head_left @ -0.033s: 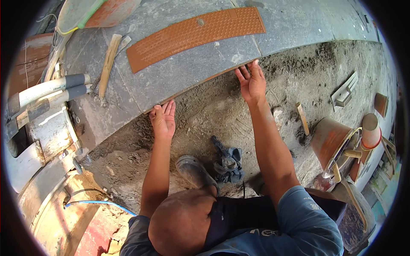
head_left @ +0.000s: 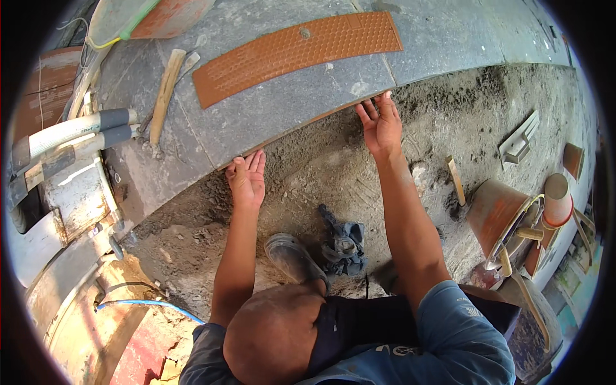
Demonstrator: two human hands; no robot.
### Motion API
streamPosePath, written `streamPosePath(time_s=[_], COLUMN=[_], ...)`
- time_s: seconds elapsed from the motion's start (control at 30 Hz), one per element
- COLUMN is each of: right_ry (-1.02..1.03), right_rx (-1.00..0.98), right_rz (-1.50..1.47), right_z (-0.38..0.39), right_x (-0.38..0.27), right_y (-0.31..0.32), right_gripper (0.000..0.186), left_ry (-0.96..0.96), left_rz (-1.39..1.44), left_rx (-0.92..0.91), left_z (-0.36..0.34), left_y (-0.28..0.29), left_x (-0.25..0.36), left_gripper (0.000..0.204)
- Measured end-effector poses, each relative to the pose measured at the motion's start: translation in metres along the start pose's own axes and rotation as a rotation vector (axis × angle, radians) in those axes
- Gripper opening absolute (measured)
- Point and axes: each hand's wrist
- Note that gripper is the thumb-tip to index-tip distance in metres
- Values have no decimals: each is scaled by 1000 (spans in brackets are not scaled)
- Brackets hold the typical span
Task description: The person kneels on a construction floor and installs gray stone tiles along a curved edge. They use a wooden mallet to tap the tiles into place, then insert small white spacers between tiles to maintain even gaps. The person also places small stones under the tile edge for support and uses a cloth to wipe the surface.
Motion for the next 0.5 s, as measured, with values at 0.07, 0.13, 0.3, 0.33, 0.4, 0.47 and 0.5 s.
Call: streamPosePath(time_s=[0.07,0.13,0.3,0.33,0.4,0.47,0.5], right_ry=[23,18,17,20,16,23,25], right_rx=[-13,-17,-49,-51,-42,-29,-20], right_rz=[-21,-9,-14,13,16,-36,-35], right_z=[3,3,1,2,2,2,2], right_x=[3,4,3,2,2,5,5], right_y=[-4,-4,-4,-5,-6,-6,-7], right_gripper=[53,51,51,53,53,49,48], left_ry=[-19,-6,29,25,27,32,40], left_rz=[9,38,18,21,27,64,98], left_rx=[22,22,46,51,55,59,56], left_z=[3,4,7,8,8,6,5], left_y=[-2,-5,-11,-11,-10,-8,-7], left_x=[1,2,1,0,0,3,5], left_gripper=[67,65,59,59,60,51,43])
Point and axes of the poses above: each hand's wrist, its own z-axis away from the middle knuckle, its own y-axis out of the back of the hand, x = y × z, and after that the axes turned 2 degrees about z, right-handed
